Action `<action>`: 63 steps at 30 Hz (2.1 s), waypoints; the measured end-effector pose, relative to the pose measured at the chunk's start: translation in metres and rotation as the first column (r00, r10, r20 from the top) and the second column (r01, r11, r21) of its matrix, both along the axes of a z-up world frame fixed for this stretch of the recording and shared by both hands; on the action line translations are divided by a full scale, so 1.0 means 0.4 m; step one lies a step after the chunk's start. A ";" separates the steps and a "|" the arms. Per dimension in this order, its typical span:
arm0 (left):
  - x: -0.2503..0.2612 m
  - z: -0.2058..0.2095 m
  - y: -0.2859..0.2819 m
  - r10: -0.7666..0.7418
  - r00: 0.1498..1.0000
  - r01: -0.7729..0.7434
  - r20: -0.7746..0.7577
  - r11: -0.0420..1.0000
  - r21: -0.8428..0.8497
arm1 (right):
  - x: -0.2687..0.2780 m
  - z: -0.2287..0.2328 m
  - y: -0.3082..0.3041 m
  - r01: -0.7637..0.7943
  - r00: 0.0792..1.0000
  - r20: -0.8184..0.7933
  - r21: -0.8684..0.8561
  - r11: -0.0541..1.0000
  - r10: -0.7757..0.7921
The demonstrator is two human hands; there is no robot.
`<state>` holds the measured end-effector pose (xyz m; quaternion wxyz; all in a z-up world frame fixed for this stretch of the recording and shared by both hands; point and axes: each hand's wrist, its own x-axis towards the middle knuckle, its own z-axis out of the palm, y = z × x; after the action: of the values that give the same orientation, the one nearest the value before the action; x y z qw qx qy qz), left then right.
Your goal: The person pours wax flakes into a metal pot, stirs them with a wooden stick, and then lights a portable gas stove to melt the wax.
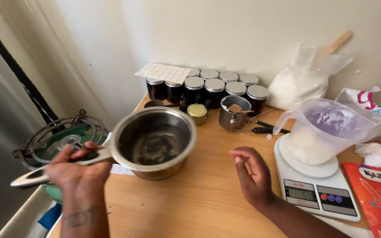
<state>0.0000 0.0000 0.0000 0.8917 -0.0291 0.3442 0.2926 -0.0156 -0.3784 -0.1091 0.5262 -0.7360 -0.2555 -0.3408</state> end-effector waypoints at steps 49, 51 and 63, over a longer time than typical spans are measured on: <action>0.001 0.064 -0.333 0.242 0.966 -0.116 -0.095 0.727 0.676 | 0.040 0.269 -0.522 0.488 0.813 0.073 -0.627 0.608 -0.577; 0.013 0.091 -0.352 0.031 0.998 -0.058 0.049 0.574 0.817 | 0.021 0.297 -0.487 0.501 0.848 0.169 -0.566 0.655 -0.503; 0.063 0.087 -0.458 -0.609 0.789 -0.023 -0.081 -0.160 0.987 | -0.091 0.499 -0.057 0.564 0.825 0.398 -0.623 0.543 -0.400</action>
<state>0.0251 -0.1834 0.0349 0.7106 0.6454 -0.1895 0.2065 -0.0519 -0.4013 0.0904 0.0508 -0.8821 -0.2074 -0.4200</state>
